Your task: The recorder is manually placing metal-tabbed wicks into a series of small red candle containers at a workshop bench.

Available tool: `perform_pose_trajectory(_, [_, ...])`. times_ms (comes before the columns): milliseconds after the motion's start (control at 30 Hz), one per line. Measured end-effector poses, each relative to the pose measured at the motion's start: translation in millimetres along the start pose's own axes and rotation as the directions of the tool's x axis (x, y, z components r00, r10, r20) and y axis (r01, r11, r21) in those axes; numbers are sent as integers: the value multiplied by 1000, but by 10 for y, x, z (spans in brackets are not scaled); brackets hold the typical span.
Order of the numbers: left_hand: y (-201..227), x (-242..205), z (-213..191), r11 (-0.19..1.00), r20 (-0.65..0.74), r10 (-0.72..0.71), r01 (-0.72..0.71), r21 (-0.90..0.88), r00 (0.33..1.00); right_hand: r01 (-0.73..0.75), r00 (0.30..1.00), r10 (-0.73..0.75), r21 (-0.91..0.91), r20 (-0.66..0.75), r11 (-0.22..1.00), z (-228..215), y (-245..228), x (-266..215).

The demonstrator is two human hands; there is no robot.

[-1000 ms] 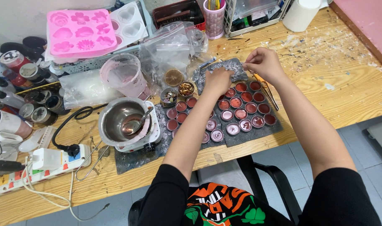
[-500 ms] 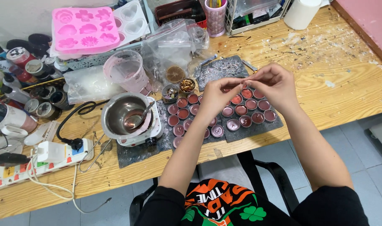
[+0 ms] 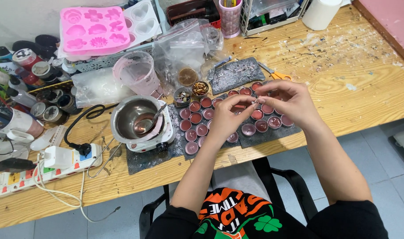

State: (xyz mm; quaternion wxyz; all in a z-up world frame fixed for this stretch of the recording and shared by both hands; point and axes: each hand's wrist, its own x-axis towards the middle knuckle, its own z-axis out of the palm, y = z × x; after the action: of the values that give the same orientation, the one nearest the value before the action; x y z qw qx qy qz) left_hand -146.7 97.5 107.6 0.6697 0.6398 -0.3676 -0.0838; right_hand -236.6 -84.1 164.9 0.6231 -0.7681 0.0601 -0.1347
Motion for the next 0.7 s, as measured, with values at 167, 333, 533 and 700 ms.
perform_pose_trajectory(167, [130,-37,-6,999,-3,-2,2,51,1000,199,978,-189,-134,87,971,-75,134,5])
perform_pose_trajectory(333, [112,-79,-33,999,1,5,-5,44,1000,221,970,-205,-127,129,967,-50,70,-12])
perform_pose_trajectory(533, [131,-104,-54,993,-2,41,-40,107,999,357,933,-313,-350,177,866,20,-60,-14])
perform_pose_trajectory(700, [160,-117,-67,997,-6,29,-29,65,1000,327,935,-284,-208,212,922,-8,43,-8])
